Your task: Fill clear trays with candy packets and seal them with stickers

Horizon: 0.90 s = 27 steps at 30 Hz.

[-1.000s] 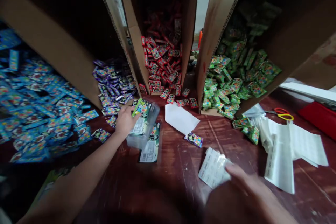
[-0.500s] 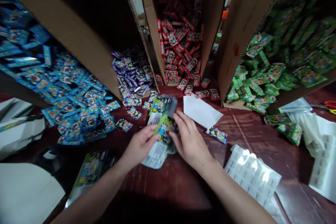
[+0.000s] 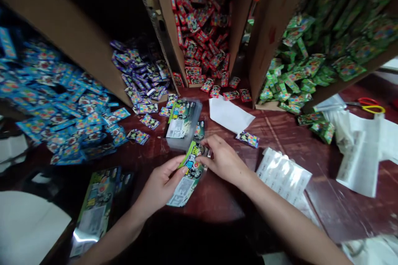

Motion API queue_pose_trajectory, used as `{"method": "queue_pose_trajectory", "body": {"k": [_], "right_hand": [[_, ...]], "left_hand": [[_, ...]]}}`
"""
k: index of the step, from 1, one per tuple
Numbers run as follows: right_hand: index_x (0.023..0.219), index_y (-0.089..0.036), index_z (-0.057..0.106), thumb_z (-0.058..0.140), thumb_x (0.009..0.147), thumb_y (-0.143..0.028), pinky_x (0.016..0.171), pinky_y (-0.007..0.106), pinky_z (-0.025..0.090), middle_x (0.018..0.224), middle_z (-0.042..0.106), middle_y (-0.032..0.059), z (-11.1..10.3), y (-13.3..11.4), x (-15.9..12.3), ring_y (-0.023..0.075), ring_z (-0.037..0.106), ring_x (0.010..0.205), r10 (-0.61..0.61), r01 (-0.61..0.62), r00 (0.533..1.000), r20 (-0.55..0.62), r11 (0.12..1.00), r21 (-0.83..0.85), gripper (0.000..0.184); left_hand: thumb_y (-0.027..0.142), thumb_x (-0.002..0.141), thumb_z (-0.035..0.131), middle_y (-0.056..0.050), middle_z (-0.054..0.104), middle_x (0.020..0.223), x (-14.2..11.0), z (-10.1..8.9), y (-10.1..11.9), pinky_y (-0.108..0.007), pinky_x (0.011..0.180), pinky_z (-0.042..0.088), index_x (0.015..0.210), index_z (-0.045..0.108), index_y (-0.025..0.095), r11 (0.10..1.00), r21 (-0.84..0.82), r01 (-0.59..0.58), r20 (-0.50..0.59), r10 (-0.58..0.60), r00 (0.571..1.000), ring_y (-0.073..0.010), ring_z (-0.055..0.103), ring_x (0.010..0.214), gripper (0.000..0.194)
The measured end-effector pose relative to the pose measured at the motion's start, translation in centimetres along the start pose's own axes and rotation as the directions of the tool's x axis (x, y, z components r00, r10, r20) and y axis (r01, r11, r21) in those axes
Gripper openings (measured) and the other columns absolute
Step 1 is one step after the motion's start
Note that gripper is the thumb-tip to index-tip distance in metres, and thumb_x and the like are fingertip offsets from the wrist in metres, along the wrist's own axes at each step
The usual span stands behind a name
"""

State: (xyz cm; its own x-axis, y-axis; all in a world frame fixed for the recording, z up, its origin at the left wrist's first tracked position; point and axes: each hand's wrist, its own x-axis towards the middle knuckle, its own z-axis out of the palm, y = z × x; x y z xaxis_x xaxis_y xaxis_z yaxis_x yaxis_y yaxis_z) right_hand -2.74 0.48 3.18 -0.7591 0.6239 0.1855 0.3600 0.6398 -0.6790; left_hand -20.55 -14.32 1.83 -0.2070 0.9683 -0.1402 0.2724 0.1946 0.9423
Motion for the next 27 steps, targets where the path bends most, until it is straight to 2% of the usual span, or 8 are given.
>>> {"method": "queue_pose_trajectory", "body": {"k": [4,10,12,15,17,19,24,27], "right_hand": [[0.086,-0.022,0.066,0.067,0.093,-0.033,0.069,0.030,0.050,0.081,0.068,0.0010,-2.0,-0.5,-1.6,0.0173,0.065,0.074,0.020,-0.011,0.973,0.230,0.999,-0.038,0.013],[0.105,-0.031,0.072,0.061,0.097,-0.028,0.104,0.047,0.049,0.107,0.075,-0.0017,-5.4,-1.0,-2.6,0.0183,0.071,0.103,-0.231,0.106,0.785,0.575,0.964,0.242,0.014],[0.100,-0.029,0.073,0.060,0.098,-0.034,0.107,0.053,0.046,0.110,0.074,0.0018,-4.9,-0.7,-2.8,0.0221,0.070,0.109,-0.170,0.079,0.865,0.472,0.975,0.205,0.014],[0.107,-0.026,0.069,0.058,0.098,-0.044,0.104,0.048,0.050,0.116,0.073,0.0080,-1.9,-0.6,-3.8,0.0242,0.068,0.113,0.087,-0.097,0.994,0.059,0.976,0.193,0.023],[0.116,-0.024,0.062,0.056,0.098,-0.048,0.095,0.039,0.055,0.115,0.073,0.0089,1.1,-1.0,-4.7,0.0220,0.071,0.106,0.261,-0.222,0.961,-0.088,0.924,0.310,0.031],[0.116,-0.022,0.058,0.052,0.099,-0.050,0.081,0.033,0.058,0.107,0.075,0.0082,4.0,-1.4,-5.6,0.0211,0.073,0.094,0.377,-0.328,0.924,-0.070,0.872,0.362,0.033],[0.100,-0.021,0.056,0.040,0.103,-0.050,0.055,0.031,0.046,0.083,0.074,0.0095,8.2,-1.2,-7.4,0.0260,0.072,0.067,0.485,-0.478,0.857,-0.175,0.874,0.085,0.033],[0.099,-0.021,0.055,0.038,0.103,-0.051,0.050,0.030,0.040,0.076,0.072,0.0087,8.3,-0.2,-8.2,0.0264,0.070,0.060,0.501,-0.512,0.853,-0.145,0.857,-0.052,0.034]], "left_hand": [[0.037,0.098,0.055,-0.005,0.070,0.130,-1.2,1.0,-1.0,-0.039,0.100,0.055,0.132,0.064,0.029,0.996,-0.017,0.091,0.086,-0.089,0.992,-0.0244,0.070,0.113,0.036],[0.026,0.074,0.083,-0.011,0.074,0.119,-1.9,1.7,-1.1,-0.039,0.092,0.058,0.121,0.064,0.018,0.885,-0.353,0.303,0.484,-0.104,0.869,-0.0254,0.072,0.106,0.051],[0.030,0.075,0.082,-0.010,0.077,0.108,-1.5,1.9,-0.9,-0.037,0.087,0.058,0.108,0.068,0.015,0.870,-0.383,0.309,0.416,-0.136,0.899,-0.0238,0.073,0.096,0.039],[0.037,0.082,0.076,-0.008,0.077,0.106,-0.7,2.4,-0.9,-0.036,0.089,0.057,0.103,0.072,0.016,0.888,-0.409,0.211,0.127,-0.174,0.977,-0.0235,0.073,0.097,0.030],[0.040,0.085,0.074,-0.007,0.078,0.105,-0.2,3.0,-1.2,-0.036,0.089,0.057,0.104,0.072,0.017,0.891,-0.429,0.150,-0.028,-0.178,0.984,-0.0240,0.072,0.098,0.031],[0.043,0.086,0.073,-0.006,0.078,0.102,0.1,4.0,-1.7,-0.035,0.085,0.058,0.103,0.071,0.017,0.895,-0.427,0.128,-0.119,-0.196,0.973,-0.0240,0.073,0.095,0.031],[0.049,0.097,0.056,-0.008,0.076,0.101,-1.2,6.6,-2.9,-0.033,0.079,0.058,0.113,0.064,0.021,0.979,-0.099,0.178,-0.238,-0.197,0.951,-0.0232,0.073,0.090,0.033],[0.047,0.100,0.050,-0.011,0.070,0.125,-1.6,4.8,-2.8,-0.036,0.088,0.057,0.140,0.049,0.024,0.987,0.122,0.104,-0.221,-0.075,0.972,-0.0237,0.071,0.104,0.046]]}}
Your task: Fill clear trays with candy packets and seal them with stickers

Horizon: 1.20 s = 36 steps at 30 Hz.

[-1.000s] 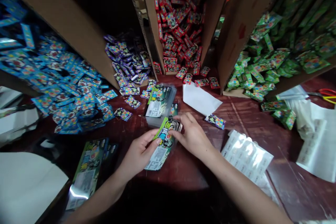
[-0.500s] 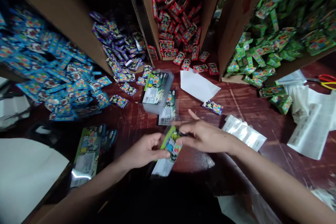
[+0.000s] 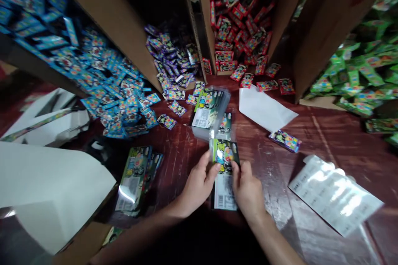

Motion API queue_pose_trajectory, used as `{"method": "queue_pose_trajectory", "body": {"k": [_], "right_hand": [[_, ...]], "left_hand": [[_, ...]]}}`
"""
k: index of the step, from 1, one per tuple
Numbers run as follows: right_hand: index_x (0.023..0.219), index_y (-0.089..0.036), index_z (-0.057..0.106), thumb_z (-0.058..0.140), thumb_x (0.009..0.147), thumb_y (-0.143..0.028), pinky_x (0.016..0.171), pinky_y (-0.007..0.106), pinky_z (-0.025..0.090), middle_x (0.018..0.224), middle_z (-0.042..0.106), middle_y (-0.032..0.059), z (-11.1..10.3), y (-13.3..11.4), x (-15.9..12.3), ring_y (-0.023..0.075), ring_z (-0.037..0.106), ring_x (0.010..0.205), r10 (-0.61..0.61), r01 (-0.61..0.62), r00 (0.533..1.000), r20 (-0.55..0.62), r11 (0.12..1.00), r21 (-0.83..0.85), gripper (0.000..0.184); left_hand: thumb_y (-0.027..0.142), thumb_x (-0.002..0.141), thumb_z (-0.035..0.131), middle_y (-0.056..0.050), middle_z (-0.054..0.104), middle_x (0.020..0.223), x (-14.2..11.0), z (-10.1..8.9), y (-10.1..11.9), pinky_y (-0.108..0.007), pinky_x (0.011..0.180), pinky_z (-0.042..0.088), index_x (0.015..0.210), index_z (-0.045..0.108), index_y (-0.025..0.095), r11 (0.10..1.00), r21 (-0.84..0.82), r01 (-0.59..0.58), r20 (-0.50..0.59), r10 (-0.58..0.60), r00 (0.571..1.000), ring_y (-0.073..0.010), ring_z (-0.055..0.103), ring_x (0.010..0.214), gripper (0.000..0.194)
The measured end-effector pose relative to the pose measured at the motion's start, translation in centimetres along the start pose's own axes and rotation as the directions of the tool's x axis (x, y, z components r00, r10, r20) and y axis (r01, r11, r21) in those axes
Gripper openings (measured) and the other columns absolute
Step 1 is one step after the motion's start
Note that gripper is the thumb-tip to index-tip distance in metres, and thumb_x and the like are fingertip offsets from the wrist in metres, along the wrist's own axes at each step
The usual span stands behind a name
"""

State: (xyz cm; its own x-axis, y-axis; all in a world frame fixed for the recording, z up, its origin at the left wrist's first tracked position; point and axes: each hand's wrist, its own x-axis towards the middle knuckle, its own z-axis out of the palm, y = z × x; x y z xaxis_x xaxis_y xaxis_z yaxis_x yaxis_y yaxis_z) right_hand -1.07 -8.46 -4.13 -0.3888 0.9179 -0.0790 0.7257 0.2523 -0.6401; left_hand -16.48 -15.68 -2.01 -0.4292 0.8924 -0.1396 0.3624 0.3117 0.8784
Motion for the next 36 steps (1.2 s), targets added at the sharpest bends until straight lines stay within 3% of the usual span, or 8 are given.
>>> {"method": "queue_pose_trajectory", "body": {"k": [6,11,15,19,23,27,30,36], "right_hand": [[0.113,-0.023,0.058,0.038,0.102,-0.058,0.069,0.038,0.052,0.101,0.074,0.0104,-3.7,1.2,1.8,0.0304,0.073,0.088,-0.093,0.109,0.991,0.097,0.979,-0.170,0.041],[0.118,-0.019,0.059,0.049,0.097,-0.057,0.091,0.047,0.054,0.111,0.069,0.0128,-7.0,3.6,5.1,0.0315,0.066,0.106,-0.272,0.252,0.957,-0.096,0.951,-0.179,0.044],[0.128,-0.018,0.056,0.055,0.095,-0.055,0.094,0.049,0.053,0.114,0.067,0.0141,-8.7,4.8,6.6,0.0320,0.064,0.107,-0.416,0.398,0.907,-0.065,0.897,-0.192,0.050],[0.143,-0.018,0.047,0.058,0.096,-0.048,0.105,0.051,0.048,0.137,0.060,0.0146,-7.0,-0.3,9.2,0.0328,0.055,0.125,-0.663,0.684,0.729,0.171,0.718,-0.129,0.057],[0.153,-0.015,0.037,0.061,0.096,-0.034,0.116,0.046,0.039,0.161,0.039,0.0125,0.5,-11.7,12.9,0.0308,0.044,0.138,-0.786,0.859,0.455,0.419,0.511,0.027,0.065],[0.147,-0.008,0.044,0.072,0.086,-0.027,0.108,0.051,0.044,0.148,0.052,0.0228,8.2,-21.1,15.7,0.0357,0.045,0.137,-0.691,0.776,0.571,0.444,0.630,-0.018,0.070],[0.140,-0.009,0.053,0.068,0.085,-0.021,0.100,0.047,0.049,0.124,0.068,0.0204,9.0,-23.0,16.2,0.0335,0.056,0.124,-0.669,0.733,0.623,0.405,0.680,-0.004,0.058],[0.153,-0.029,0.036,0.056,0.092,-0.026,0.101,0.037,0.051,0.144,0.057,0.0070,-1.4,-11.3,12.9,0.0224,0.062,0.115,-0.597,0.480,0.763,0.246,0.779,0.403,0.064]], "left_hand": [[0.046,0.095,0.056,-0.022,0.052,0.147,7.1,-12.4,-1.2,-0.054,0.117,0.034,0.148,0.039,0.009,0.711,0.703,-0.005,-0.241,0.244,0.939,-0.0376,0.046,0.137,0.066],[0.074,0.071,0.069,-0.023,0.047,0.151,13.8,-17.7,-3.9,-0.060,0.112,0.034,0.158,0.022,0.008,0.510,0.832,0.221,-0.200,-0.097,0.975,-0.0504,0.038,0.139,0.118],[0.082,0.068,0.064,-0.020,0.033,0.162,15.3,-20.9,-4.8,-0.057,0.114,0.029,0.160,0.016,0.015,0.453,0.873,0.182,-0.119,-0.163,0.979,-0.0482,0.031,0.145,0.123],[0.064,0.064,0.079,-0.020,0.044,0.155,15.6,-25.0,-5.5,-0.053,0.113,0.030,0.156,0.030,0.017,0.344,0.939,0.034,0.033,-0.187,0.982,-0.0466,0.037,0.141,0.114],[0.051,0.061,0.083,-0.019,0.054,0.146,16.2,-26.1,-6.2,-0.053,0.108,0.037,0.152,0.040,0.018,0.314,0.949,0.027,0.038,-0.200,0.979,-0.0454,0.046,0.134,0.105],[0.044,0.065,0.078,-0.021,0.050,0.149,15.6,-25.4,-6.0,-0.055,0.109,0.037,0.152,0.038,0.013,0.293,0.956,0.029,0.003,-0.107,0.994,-0.0444,0.045,0.135,0.100],[0.041,0.070,0.073,-0.021,0.046,0.151,13.8,-25.8,-4.8,-0.054,0.111,0.036,0.151,0.037,0.012,0.289,0.957,0.021,-0.018,-0.011,1.000,-0.0416,0.044,0.136,0.093],[0.040,0.078,0.065,-0.016,0.048,0.140,9.7,-21.1,1.2,-0.051,0.112,0.037,0.151,0.036,0.018,0.441,0.868,-0.229,0.110,0.278,0.954,-0.0363,0.045,0.133,0.081]]}}
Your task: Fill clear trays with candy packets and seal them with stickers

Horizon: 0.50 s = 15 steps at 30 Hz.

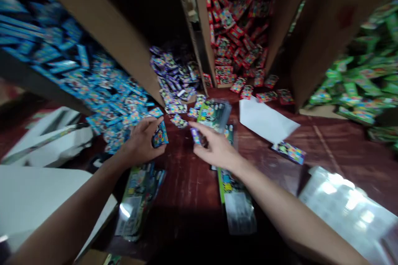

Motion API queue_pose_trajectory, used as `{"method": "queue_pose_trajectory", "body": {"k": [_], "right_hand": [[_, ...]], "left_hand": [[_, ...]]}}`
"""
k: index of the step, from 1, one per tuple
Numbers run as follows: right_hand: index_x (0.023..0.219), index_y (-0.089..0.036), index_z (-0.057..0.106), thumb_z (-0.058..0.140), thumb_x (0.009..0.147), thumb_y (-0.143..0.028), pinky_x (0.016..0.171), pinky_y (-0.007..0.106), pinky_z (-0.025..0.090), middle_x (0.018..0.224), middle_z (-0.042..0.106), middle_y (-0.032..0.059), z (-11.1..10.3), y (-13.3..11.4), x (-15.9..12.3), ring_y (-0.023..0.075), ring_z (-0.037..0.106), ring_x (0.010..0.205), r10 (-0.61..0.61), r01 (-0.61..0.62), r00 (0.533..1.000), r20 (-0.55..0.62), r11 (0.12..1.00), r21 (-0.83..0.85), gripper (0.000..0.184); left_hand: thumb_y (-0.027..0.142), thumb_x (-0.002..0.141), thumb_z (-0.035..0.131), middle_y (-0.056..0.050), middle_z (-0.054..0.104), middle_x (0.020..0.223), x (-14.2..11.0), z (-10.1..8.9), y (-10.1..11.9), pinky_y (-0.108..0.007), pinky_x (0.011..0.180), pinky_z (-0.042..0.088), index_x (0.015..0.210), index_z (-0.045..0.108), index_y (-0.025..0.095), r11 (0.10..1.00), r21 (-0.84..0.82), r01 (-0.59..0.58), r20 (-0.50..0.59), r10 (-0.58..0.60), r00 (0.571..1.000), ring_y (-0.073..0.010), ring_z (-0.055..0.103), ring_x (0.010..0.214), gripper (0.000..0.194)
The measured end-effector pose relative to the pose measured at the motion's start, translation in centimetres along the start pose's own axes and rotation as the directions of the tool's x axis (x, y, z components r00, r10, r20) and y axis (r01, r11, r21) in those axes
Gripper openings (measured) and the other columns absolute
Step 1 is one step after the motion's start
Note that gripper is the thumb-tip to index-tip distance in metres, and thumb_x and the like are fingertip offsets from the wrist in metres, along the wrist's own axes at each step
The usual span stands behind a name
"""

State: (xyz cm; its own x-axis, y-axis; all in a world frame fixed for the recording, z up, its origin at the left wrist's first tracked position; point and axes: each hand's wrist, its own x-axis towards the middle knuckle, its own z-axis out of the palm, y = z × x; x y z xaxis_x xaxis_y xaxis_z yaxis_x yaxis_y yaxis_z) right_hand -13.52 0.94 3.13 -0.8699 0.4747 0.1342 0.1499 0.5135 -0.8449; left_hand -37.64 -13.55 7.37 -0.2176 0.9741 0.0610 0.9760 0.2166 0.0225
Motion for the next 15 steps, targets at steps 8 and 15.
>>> {"method": "queue_pose_trajectory", "body": {"k": [8,15], "right_hand": [[0.141,-0.024,0.050,0.058,0.097,-0.042,0.107,0.047,0.050,0.133,0.064,0.0103,-7.0,5.7,-22.8,0.0259,0.062,0.122,0.548,-0.491,0.837,-0.004,0.753,0.438,0.048],[0.151,-0.020,0.043,0.063,0.092,-0.051,0.113,0.051,0.044,0.150,0.047,0.0173,-9.2,6.8,-26.4,0.0318,0.049,0.136,0.351,-0.420,0.890,-0.291,0.880,-0.223,0.070]], "left_hand": [[0.043,0.079,0.071,-0.014,0.049,0.142,2.2,3.6,21.2,-0.047,0.107,0.037,0.157,0.025,0.020,0.685,-0.432,-0.587,0.065,0.673,0.737,-0.0330,0.048,0.125,0.093],[0.055,0.073,0.078,-0.016,0.050,0.144,4.9,8.7,27.5,-0.048,0.103,0.038,0.160,0.007,0.019,0.669,-0.393,-0.631,0.208,0.733,0.647,-0.0363,0.049,0.124,0.118]]}}
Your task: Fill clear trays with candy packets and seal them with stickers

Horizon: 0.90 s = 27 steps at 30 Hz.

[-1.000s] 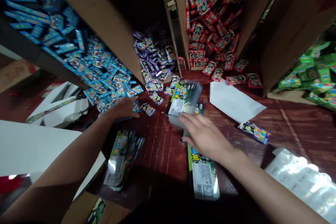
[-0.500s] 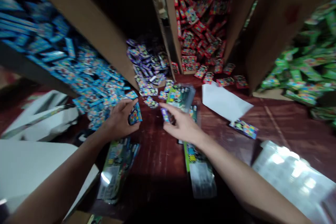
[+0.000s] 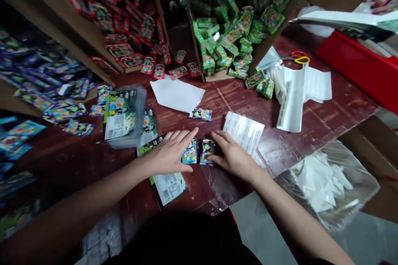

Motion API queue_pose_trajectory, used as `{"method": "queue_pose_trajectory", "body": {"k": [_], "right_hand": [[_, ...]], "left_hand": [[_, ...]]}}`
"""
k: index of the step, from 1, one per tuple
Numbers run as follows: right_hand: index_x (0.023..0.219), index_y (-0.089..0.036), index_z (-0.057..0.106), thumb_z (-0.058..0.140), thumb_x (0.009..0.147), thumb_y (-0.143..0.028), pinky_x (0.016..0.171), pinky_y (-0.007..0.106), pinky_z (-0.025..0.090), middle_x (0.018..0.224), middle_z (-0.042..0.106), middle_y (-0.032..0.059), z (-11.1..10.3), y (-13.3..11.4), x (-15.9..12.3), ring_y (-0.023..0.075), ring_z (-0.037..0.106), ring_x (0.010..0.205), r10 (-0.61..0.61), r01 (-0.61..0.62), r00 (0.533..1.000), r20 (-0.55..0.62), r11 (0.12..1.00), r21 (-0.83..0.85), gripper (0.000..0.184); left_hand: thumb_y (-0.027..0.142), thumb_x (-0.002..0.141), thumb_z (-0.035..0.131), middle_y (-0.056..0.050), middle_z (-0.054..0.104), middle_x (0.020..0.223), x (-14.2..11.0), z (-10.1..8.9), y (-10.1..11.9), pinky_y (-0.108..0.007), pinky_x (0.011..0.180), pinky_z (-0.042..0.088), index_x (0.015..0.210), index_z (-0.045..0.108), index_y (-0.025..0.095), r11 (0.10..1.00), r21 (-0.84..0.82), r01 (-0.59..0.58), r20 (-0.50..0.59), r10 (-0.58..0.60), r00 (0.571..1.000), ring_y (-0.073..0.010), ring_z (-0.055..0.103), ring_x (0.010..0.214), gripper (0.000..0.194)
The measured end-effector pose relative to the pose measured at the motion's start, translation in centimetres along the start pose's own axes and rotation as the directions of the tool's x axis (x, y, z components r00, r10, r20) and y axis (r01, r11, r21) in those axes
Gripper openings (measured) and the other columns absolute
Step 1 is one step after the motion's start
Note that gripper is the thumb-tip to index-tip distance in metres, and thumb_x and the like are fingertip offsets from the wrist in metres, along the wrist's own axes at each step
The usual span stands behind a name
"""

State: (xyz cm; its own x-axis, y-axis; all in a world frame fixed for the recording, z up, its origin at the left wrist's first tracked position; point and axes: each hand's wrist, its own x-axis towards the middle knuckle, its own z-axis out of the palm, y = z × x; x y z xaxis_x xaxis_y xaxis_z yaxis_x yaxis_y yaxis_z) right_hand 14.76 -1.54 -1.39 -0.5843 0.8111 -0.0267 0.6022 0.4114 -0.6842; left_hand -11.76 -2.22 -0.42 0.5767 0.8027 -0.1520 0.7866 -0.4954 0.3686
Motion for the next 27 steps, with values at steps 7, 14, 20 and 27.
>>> {"method": "queue_pose_trajectory", "body": {"k": [7,14,20,27], "right_hand": [[0.162,-0.018,0.017,0.072,0.084,-0.044,0.109,0.059,0.038,0.142,0.054,0.0186,1.6,-0.3,0.9,0.0371,0.048,0.126,-0.181,0.207,0.976,0.117,0.940,-0.271,0.099],[0.162,-0.019,0.010,0.072,0.075,-0.071,0.113,0.058,0.035,0.151,0.045,0.0198,-1.4,0.3,3.7,0.0376,0.044,0.134,-0.289,0.314,0.946,0.148,0.931,-0.189,0.119],[0.149,-0.010,0.041,0.059,0.094,-0.050,0.110,0.056,0.038,0.144,0.051,0.0243,-12.6,7.8,10.5,0.0376,0.046,0.133,-0.090,-0.121,0.919,-0.383,0.861,-0.495,0.069],[0.121,-0.003,0.063,0.058,0.090,-0.060,0.076,0.050,0.049,0.103,0.068,0.0283,-16.4,16.0,13.9,0.0406,0.065,0.094,0.034,-0.386,0.800,-0.598,0.793,-0.471,0.065]], "left_hand": [[0.053,0.071,0.081,-0.017,0.052,0.141,-0.3,1.4,0.7,-0.046,0.103,0.039,0.160,-0.007,0.020,0.994,-0.054,0.098,-0.027,-0.099,0.995,-0.0358,0.050,0.125,0.129],[0.062,0.062,0.084,-0.015,0.048,0.147,-0.7,-0.1,0.3,-0.051,0.110,0.035,0.160,0.011,0.024,0.993,-0.059,0.106,-0.072,-0.111,0.991,-0.0370,0.046,0.131,0.128],[0.043,0.090,0.063,-0.010,0.052,0.143,4.2,-5.8,-4.5,-0.047,0.110,0.039,0.144,0.047,0.026,0.990,0.032,0.138,-0.346,-0.119,0.931,-0.0310,0.049,0.129,0.058],[0.033,0.097,0.047,-0.013,0.061,0.130,11.0,-13.8,-12.9,-0.041,0.114,0.038,0.129,0.061,0.014,0.922,0.159,0.353,-0.524,-0.224,0.822,-0.0281,0.053,0.125,0.040]]}}
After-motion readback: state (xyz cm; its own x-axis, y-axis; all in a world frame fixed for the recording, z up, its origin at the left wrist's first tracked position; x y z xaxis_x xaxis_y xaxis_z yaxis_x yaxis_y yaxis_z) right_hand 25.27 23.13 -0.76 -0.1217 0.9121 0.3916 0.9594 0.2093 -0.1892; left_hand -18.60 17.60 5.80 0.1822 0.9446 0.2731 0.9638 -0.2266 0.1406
